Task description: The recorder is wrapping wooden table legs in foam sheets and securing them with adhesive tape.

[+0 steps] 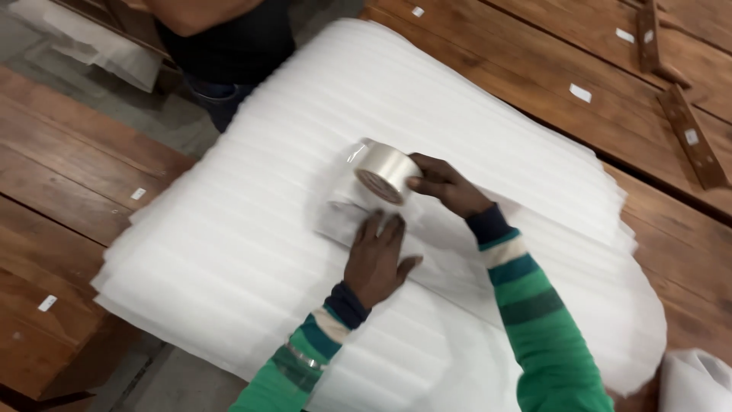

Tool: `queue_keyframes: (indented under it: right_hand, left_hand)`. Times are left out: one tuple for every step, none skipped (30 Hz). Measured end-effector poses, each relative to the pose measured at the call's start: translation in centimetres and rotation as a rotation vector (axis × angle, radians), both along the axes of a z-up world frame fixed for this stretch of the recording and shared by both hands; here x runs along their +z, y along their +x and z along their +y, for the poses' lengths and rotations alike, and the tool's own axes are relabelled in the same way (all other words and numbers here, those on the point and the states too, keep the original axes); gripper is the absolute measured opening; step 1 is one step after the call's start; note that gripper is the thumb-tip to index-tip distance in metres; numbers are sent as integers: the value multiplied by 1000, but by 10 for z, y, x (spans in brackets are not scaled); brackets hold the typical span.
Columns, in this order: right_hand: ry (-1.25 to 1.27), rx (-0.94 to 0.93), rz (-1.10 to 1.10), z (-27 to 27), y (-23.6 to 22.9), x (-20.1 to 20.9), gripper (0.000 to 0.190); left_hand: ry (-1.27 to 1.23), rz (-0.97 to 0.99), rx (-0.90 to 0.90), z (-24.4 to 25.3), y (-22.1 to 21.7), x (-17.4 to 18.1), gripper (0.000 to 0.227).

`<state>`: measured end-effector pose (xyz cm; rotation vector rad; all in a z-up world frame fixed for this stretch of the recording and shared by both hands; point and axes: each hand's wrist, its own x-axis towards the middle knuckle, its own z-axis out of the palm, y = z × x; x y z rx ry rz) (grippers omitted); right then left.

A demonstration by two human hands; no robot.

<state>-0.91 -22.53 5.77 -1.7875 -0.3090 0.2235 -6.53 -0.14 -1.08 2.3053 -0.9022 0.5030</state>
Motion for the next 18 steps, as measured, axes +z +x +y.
queue_keyframes:
  right_hand:
    - [-62,-38,22,0,4,6,57]
    - [-126,-82,47,-2,4,11,59]
    - [-131,-77,46,2,8,18,59]
    - [-177,-105,96,6,6,23,62]
    - [-223,-134,146,8,4,28,66]
    - [-223,-144,150,11,4,32,66]
    - [-288,-146,152,13,4,35,68]
    - [-358,-146,151,15,6,40,71]
    - [-363,-154,153,18,7,45,71]
    - [-418,-147,169,22,8,49,73]
    - [-473,-139,186,25,9,53,75]
    - [-474,-148,189,26,12,50,75]
    - [-567,-210,213,25,14,48,77]
    - [-660,-276,233,24,16,46,79]
    - [-661,-289,234,23,23,45,79]
    - [-623,-255,223,23,29,42,80]
    - [-586,-221,211,23,35,39,81]
    - [-586,-223,213,24,39,41,81]
  left_hand:
    - [-79,-14,-75,7,6,-3,54]
    - [-160,-24,-156,13,9,-6,43]
    - [-164,-25,-150,22,26,3,43]
    - [-455,233,-66,32,42,11,41]
    - [-739,498,23,40,56,19,40]
    - [-737,505,15,43,75,32,40]
    - [-820,739,2,46,92,44,34]
    - [-904,973,-7,47,111,58,30]
    - [-905,977,-16,42,119,52,30]
    - [-875,848,-94,37,126,47,27]
    - [-844,718,-168,32,133,41,30]
    - [-842,723,-177,32,139,37,30]
    - [-880,719,-168,32,144,33,30]
    - [-917,711,-164,31,150,30,31]
    - [-915,714,-177,31,158,27,31]
    - [-876,681,-134,33,163,22,32]
    - [-837,648,-92,35,168,17,33]
    - [-837,651,-94,37,173,6,33]
